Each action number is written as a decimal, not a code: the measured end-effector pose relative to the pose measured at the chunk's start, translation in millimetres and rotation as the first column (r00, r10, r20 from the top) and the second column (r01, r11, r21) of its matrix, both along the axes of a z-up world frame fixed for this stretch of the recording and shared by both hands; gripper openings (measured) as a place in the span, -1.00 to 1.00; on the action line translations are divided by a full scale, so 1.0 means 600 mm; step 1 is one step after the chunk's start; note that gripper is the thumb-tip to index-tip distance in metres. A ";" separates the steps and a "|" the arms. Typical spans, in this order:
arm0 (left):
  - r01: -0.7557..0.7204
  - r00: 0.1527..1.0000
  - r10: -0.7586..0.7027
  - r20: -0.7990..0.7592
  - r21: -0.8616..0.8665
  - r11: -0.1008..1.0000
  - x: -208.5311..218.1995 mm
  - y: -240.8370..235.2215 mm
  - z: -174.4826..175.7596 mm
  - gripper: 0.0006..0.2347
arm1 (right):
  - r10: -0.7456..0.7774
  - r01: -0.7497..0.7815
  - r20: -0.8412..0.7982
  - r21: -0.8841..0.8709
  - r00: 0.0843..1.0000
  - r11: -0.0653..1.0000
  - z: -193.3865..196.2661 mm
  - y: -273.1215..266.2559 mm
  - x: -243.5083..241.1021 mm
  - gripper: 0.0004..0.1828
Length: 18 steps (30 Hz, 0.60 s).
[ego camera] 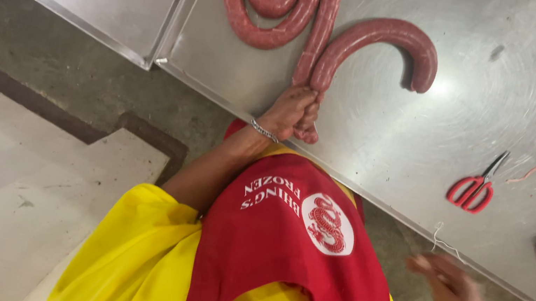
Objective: The person ties long meat-filled casings into individual sausage links by hand and cuts the excess string using a pair of scissors.
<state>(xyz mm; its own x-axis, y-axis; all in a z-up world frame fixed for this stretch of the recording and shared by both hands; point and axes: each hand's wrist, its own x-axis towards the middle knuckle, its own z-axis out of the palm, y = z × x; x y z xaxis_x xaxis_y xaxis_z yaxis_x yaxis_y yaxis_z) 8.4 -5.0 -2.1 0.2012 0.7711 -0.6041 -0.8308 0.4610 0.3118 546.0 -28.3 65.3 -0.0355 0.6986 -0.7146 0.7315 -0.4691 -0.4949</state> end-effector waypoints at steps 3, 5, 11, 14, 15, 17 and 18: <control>0.044 0.999 -0.043 -0.010 0.008 0.999 -0.003 0.006 0.015 -0.78 | -0.073 0.070 0.139 0.027 0.988 0.997 0.030 -0.043 -0.011 -0.84; 0.082 0.995 -0.080 -0.067 0.027 0.996 0.011 0.001 0.034 -0.78 | -0.134 0.121 0.171 0.087 0.976 0.989 0.035 -0.035 -0.036 -0.83; 0.151 0.981 -0.134 -0.137 0.121 0.981 -0.014 -0.010 0.022 -0.74 | -0.303 0.292 0.049 0.165 0.952 0.942 0.090 0.055 -0.057 -0.76; 0.327 0.891 -0.294 -0.346 0.041 0.944 -0.004 -0.011 0.037 -0.69 | 0.229 -0.375 0.472 0.243 0.852 0.895 0.024 0.171 -0.122 -0.80; 0.389 0.797 -0.371 -0.476 -0.064 0.919 -0.001 -0.002 0.043 -0.65 | 0.392 -0.578 0.468 0.366 0.792 0.730 -0.004 0.209 -0.165 -0.66; 0.390 0.746 -0.334 -0.577 -0.028 0.920 0.011 -0.002 0.056 -0.66 | 0.502 -0.633 0.390 0.393 0.772 0.667 -0.046 0.288 -0.287 -0.15; 0.394 0.686 -0.291 -0.666 0.004 0.919 0.017 -0.007 0.057 -0.67 | 0.491 -0.618 0.399 0.311 0.775 0.722 -0.052 0.336 -0.358 -0.15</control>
<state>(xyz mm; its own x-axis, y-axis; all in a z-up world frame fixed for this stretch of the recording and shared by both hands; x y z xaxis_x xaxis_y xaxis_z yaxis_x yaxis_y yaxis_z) 18.5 -9.1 32.2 0.0727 0.8105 -0.5812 -0.1981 0.5828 0.7881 331.1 173.1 34.0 -0.3623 0.8353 -0.4136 0.9234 0.2613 -0.2811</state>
